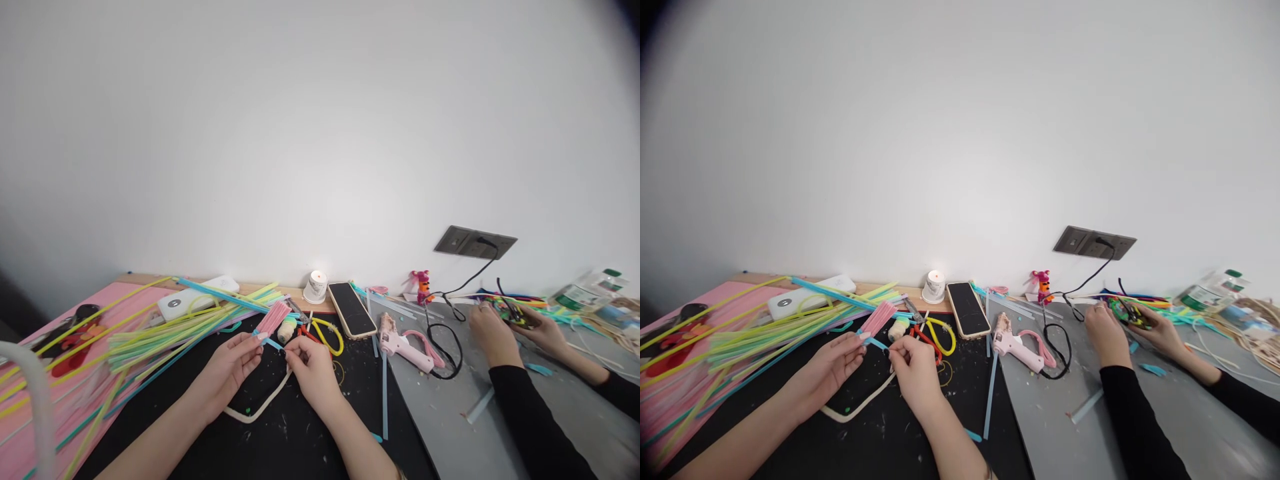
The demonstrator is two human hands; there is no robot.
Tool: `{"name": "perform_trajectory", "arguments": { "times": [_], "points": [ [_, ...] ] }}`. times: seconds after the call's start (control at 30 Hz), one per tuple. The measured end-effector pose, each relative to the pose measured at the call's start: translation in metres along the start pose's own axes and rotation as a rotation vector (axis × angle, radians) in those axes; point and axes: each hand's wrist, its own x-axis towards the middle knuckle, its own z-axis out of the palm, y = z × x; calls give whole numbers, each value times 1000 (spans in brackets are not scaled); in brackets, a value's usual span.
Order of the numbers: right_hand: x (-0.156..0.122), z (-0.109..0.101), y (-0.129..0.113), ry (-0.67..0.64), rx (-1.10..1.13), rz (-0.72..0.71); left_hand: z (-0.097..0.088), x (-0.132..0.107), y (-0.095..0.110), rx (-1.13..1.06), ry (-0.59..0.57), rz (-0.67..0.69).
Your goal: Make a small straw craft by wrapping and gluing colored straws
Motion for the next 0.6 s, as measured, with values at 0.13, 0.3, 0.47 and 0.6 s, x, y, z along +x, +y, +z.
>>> {"name": "perform_trajectory", "arguments": {
  "times": [0.13,0.3,0.47,0.6],
  "points": [
    [0,1,2,0,-7,-10,-2,3,-1,-4,3,0],
    [1,1,6,-12,-4,-11,-5,5,-2,-8,-8,20],
    [0,1,5,-15,-24,-17,-6,5,-2,-8,-3,28],
    [-1,1,4,-6,-34,-25,-5,5,-1,-5,6,18]
  ]
}}
